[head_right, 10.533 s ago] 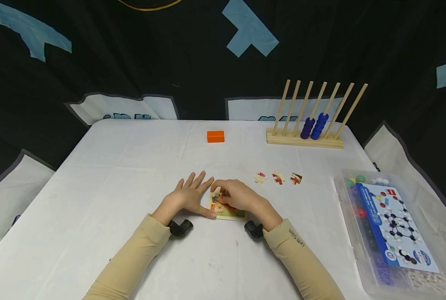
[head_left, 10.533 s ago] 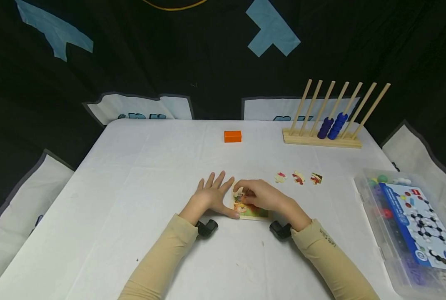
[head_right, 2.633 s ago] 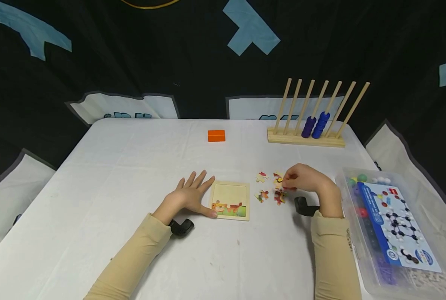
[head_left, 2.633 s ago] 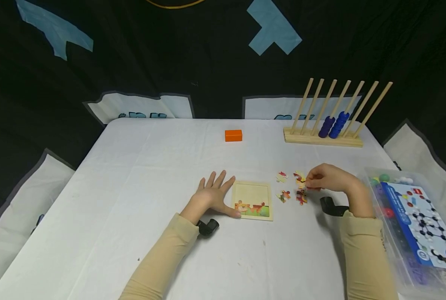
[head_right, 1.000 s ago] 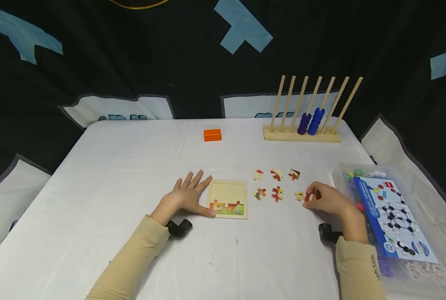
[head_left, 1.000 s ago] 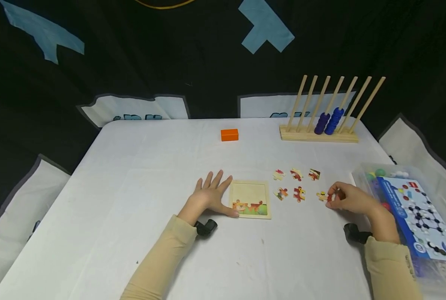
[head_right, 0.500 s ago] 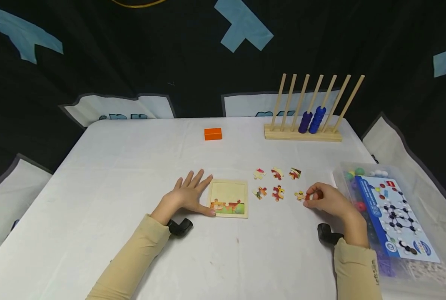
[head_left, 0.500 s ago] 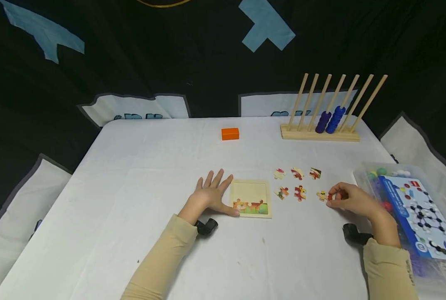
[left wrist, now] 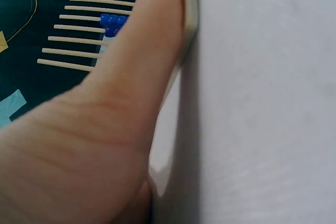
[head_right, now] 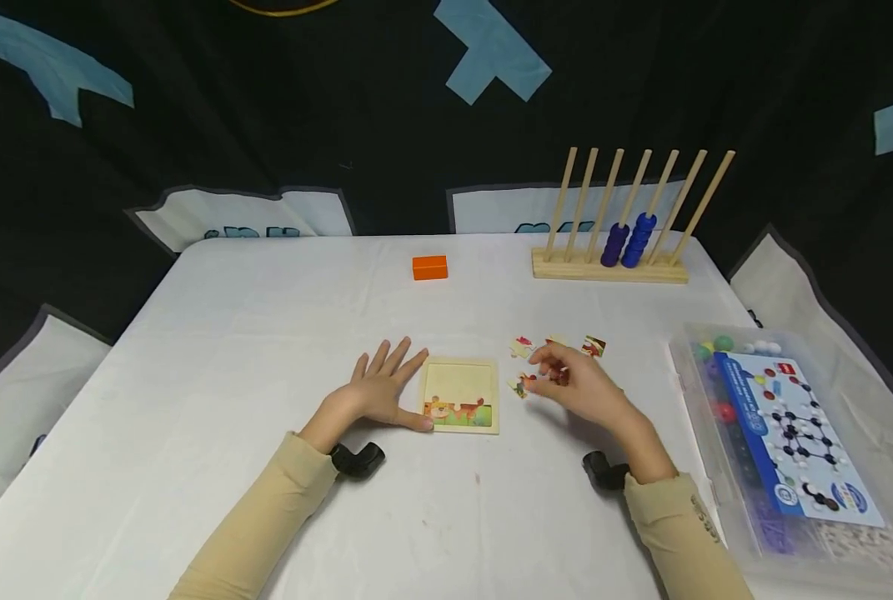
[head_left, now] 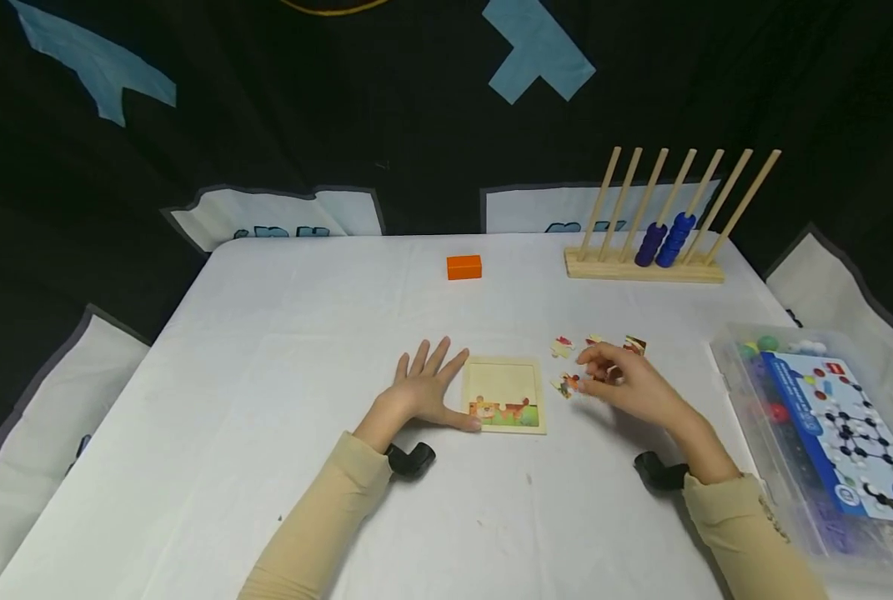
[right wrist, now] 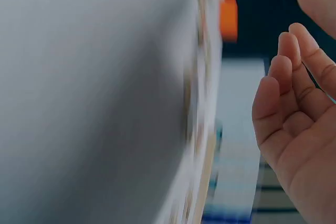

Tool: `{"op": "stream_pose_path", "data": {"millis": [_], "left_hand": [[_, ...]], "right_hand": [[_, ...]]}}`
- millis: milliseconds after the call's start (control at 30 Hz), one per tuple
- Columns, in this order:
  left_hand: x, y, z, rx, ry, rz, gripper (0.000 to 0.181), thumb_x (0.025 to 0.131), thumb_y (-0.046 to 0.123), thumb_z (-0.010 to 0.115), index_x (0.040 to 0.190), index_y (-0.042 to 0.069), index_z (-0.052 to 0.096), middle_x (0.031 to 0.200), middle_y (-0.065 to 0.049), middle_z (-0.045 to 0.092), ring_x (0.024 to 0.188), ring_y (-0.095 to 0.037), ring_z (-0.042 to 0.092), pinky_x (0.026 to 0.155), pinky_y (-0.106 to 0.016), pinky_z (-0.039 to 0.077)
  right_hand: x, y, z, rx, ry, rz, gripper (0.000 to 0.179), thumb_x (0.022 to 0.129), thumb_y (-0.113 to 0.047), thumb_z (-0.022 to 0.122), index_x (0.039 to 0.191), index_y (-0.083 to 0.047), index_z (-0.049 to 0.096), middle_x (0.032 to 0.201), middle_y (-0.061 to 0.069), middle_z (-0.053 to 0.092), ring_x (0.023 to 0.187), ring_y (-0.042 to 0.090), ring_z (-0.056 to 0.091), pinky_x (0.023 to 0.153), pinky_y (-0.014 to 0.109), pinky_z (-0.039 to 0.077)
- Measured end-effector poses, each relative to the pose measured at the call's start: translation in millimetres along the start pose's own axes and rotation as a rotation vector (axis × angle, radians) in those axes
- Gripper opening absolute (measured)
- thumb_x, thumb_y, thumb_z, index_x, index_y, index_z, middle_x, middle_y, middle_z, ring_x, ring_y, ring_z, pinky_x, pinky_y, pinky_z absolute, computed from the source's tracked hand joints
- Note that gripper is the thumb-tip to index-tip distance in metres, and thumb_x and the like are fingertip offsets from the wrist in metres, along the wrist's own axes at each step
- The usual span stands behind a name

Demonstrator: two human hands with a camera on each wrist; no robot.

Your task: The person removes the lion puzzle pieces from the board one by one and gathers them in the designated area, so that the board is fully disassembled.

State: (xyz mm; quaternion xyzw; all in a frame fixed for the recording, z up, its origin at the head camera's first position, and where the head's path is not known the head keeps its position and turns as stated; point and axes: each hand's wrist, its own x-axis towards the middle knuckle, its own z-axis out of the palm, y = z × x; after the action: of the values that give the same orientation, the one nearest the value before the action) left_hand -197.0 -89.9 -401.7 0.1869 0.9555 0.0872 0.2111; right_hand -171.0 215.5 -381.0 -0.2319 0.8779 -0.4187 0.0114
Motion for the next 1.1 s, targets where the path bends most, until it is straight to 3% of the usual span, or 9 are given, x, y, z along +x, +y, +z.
{"op": "stream_pose_path", "data": {"millis": [100, 233, 467, 700, 900, 1100], "left_hand": [[0.4, -1.7, 1.5, -0.003, 0.011, 0.022, 0.113, 0.062, 0.073, 0.062, 0.146, 0.028, 0.001, 0.150, -0.004, -0.015, 0.133, -0.030, -0.017, 0.103, -0.054, -0.007], [-1.9, -2.7, -0.7, 0.013, 0.002, 0.038, 0.115, 0.061, 0.072, 0.063, 0.147, 0.026, 0.001, 0.149, -0.006, -0.015, 0.133, -0.031, -0.017, 0.102, -0.055, -0.007], [-3.3, -5.4, -0.3, 0.033, -0.001, 0.052, 0.123, 0.054, 0.074, 0.066, 0.147, 0.026, 0.000, 0.149, -0.006, -0.016, 0.133, -0.032, -0.018, 0.102, -0.055, -0.007], [-3.8, -6.2, 0.0, 0.043, 0.009, 0.062, 0.124, 0.054, 0.075, 0.065, 0.147, 0.025, -0.001, 0.149, -0.007, -0.016, 0.132, -0.033, -0.018, 0.102, -0.057, -0.007], [-2.5, -8.6, 2.1, 0.039, 0.043, 0.085, 0.123, 0.053, 0.076, 0.064, 0.147, 0.026, 0.001, 0.149, -0.007, -0.014, 0.133, -0.033, -0.016, 0.102, -0.057, -0.006], [-1.3, -11.1, 7.3, 0.034, 0.081, 0.107, 0.124, 0.051, 0.078, 0.063, 0.147, 0.027, 0.002, 0.150, -0.007, -0.011, 0.133, -0.033, -0.014, 0.102, -0.057, -0.005]], "right_hand": [[13.5, -17, 25, -0.024, -0.136, -0.074, 0.035, 0.081, -0.015, 0.069, 0.111, -0.001, 0.057, 0.094, 0.009, 0.056, 0.082, 0.023, 0.051, 0.069, 0.034, 0.044], [29.4, -25, 53, -0.147, -0.261, -0.156, 0.048, 0.082, -0.025, 0.068, 0.122, -0.003, 0.054, 0.101, 0.007, 0.054, 0.085, 0.020, 0.049, 0.072, 0.033, 0.043], [37.6, -38, 71, -0.302, -0.370, -0.143, 0.059, 0.080, -0.031, 0.069, 0.130, -0.006, 0.050, 0.105, 0.005, 0.047, 0.086, 0.018, 0.038, 0.068, 0.029, 0.036], [37.0, -44, 75, -0.309, -0.368, -0.178, 0.046, 0.080, -0.026, 0.070, 0.121, -0.009, 0.058, 0.103, 0.006, 0.048, 0.090, 0.021, 0.039, 0.071, 0.031, 0.036], [38.7, -45, 78, -0.266, -0.350, -0.132, 0.042, 0.076, -0.022, 0.074, 0.114, -0.011, 0.061, 0.104, 0.004, 0.050, 0.094, 0.021, 0.041, 0.075, 0.034, 0.037], [39.8, -44, 81, -0.234, -0.345, -0.107, 0.035, 0.074, -0.020, 0.076, 0.103, -0.007, 0.061, 0.098, 0.003, 0.050, 0.088, 0.019, 0.040, 0.072, 0.032, 0.036]]}}
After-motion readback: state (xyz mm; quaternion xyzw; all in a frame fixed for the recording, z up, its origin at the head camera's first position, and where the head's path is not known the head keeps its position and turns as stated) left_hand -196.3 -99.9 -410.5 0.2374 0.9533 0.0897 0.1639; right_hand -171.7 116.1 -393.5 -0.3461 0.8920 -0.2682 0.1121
